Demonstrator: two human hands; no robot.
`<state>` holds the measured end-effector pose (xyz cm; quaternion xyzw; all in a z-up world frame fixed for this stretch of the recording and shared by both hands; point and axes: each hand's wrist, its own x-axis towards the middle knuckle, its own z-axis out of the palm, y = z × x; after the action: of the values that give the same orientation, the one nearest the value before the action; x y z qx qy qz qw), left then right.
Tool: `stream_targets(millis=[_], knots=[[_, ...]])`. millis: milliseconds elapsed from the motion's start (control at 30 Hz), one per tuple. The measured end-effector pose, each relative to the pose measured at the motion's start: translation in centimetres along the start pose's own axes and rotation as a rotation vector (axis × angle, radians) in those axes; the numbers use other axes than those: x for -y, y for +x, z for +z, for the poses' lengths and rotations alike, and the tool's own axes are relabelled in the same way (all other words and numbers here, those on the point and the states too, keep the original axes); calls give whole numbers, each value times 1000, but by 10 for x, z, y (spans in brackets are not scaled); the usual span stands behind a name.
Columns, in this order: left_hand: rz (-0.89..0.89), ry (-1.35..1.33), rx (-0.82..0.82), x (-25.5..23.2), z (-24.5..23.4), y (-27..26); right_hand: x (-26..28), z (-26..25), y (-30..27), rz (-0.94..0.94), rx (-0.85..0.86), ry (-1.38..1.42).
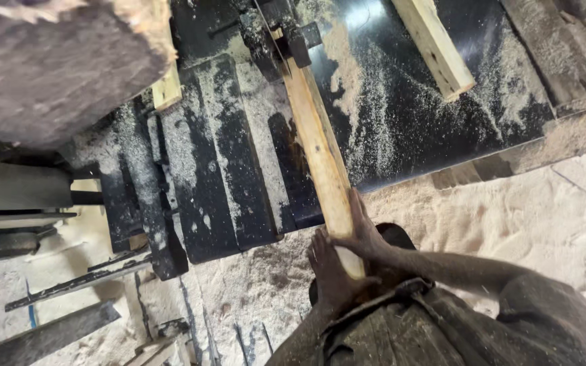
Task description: The person repeatedly feeds wooden planks through a stationary saw by hand to cut them, flipping the pieces and passing them through the blade.
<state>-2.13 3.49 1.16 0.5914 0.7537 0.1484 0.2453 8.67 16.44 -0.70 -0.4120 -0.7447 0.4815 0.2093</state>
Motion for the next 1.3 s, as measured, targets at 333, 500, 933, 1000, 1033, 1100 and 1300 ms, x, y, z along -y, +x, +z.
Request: stream_targets(millis=[333,500,933,1000,1033,1100,1300], knots=[[-76,264,7,7,-8,74,-31,1,77,-152,-110,-71],[-152,273,127,-3,-33,115,-21,-10,117,-148,-130,5],[-9,-103,-144,-5,-82,210,12,-56,234,118,-32,67],[-84,-16,-83,-3,-85,225,8,-93,245,28,248,216],[-157,72,-21,0,-86,233,3,-114,247,71,137,-20],[-122,91,-39,8,-87,252,-13,-176,259,96,-127,-703],[-153,156,-87,17,-89,285,-79,-307,224,207,-658,-1070]])
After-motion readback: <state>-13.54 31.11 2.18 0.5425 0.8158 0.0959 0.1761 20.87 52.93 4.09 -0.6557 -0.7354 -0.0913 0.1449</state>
